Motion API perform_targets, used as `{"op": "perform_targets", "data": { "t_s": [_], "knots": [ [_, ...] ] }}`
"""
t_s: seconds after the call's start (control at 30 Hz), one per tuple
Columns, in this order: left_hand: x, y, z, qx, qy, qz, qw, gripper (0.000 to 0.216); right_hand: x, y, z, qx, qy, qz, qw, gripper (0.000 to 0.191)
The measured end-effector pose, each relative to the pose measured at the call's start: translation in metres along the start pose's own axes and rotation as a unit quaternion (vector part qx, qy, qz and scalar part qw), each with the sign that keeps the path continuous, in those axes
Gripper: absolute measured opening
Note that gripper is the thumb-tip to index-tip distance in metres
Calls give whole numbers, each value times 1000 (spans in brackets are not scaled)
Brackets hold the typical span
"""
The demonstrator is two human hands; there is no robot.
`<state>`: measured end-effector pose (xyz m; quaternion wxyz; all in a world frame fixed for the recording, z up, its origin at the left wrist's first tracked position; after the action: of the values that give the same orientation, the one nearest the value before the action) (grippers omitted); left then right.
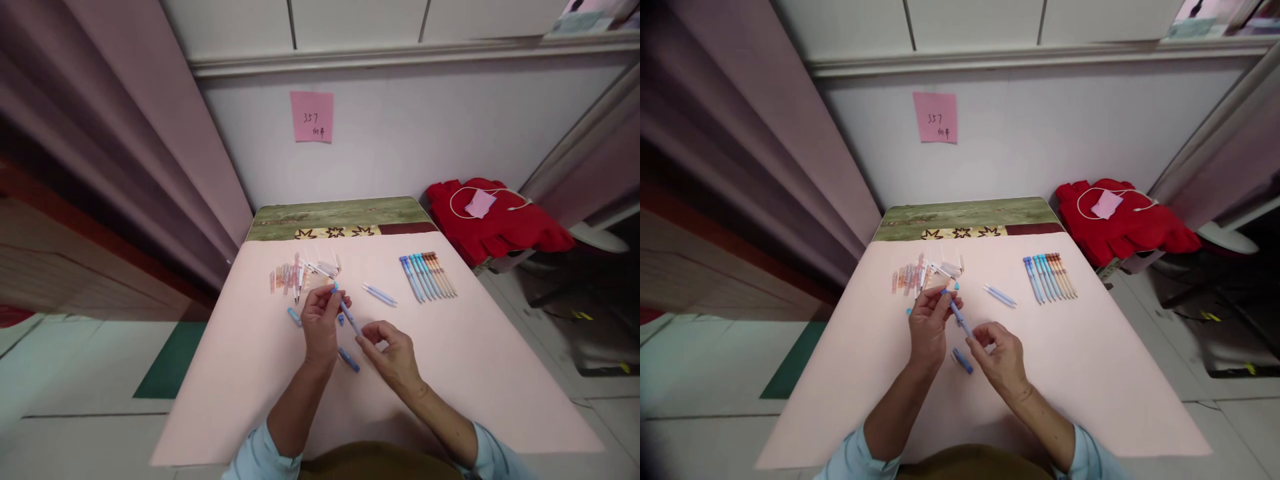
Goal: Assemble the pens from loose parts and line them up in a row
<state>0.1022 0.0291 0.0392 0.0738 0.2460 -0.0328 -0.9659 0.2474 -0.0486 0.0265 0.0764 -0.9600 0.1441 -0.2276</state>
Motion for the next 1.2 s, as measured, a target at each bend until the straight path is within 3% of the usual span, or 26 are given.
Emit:
{"op": "perform_targets", "data": {
  "t_s": [0.3,1.2],
  "knots": [
    [11,-5,7,-3,10,9,1000,38,-2,-1,-4,4,16,-4,1000,11],
    [9,-8,12,-13,-1,12,1000,29,1,3,6,-24,1,-20,1000,10]
  ]
}}
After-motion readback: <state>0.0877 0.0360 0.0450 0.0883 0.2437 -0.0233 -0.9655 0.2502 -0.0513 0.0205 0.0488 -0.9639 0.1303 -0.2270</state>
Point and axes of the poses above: each hand's wrist, its own y-axis away from the middle knuckle, its own x-axis out of the back of the hand, z = x × y, the point moved 8 cm from there along -y, towards the middle knuckle, and after that the axes turned 1 degree about -x, right-handed, at the moved point
